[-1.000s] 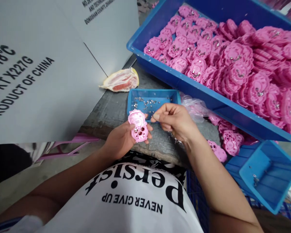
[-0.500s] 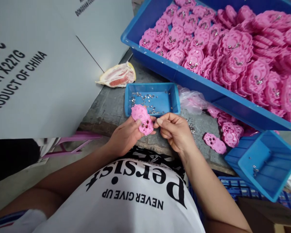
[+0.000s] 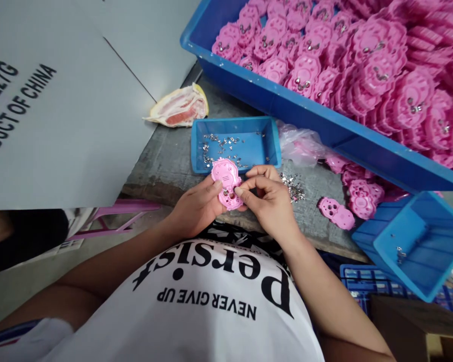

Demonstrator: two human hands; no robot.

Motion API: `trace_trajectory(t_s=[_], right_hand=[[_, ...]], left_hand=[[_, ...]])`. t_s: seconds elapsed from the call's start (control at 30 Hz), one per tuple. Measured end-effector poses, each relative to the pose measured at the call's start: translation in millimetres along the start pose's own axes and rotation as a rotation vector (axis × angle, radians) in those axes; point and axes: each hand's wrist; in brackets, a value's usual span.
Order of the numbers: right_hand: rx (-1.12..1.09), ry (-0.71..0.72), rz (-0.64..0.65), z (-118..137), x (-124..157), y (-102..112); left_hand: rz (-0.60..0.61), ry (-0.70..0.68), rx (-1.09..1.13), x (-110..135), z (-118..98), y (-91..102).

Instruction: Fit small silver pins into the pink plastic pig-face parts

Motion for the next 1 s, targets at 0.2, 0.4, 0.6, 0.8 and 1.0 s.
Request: trace_trajectory(t_s=[0.2,0.4,0.6,0.8,1.0], right_hand=[[-0.086,-0.084,0.079,-6.1,-4.3,-0.6],[-0.205,-0.152,0.113,-6.7,-6.2,-3.1],[-0.178,-0.144,0.124,-7.0,-6.9,-4.6],[-0.086,-0.065,0.135,-6.0,-9.0,-6.3],[-0.103,-0.008,0.141,-0.7,-6.0,-8.4]], left_hand=[[0.009,0.039,-0.011,-2.5,0.2,2.9],[0.039,0.054,-0.032,-3.3,0.0,7.4],[0.021,0.061,-0.039,-3.3,-0.3,9.0],[0.019,0.073,-0.007,-2.2,-1.8,7.6],[-0.018,0.074,0.008,4.9,-7.0,5.5]])
Point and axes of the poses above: each hand's wrist, its own x-axis away from the middle knuckle, its own y-axis out of the back of the hand, z = x × y
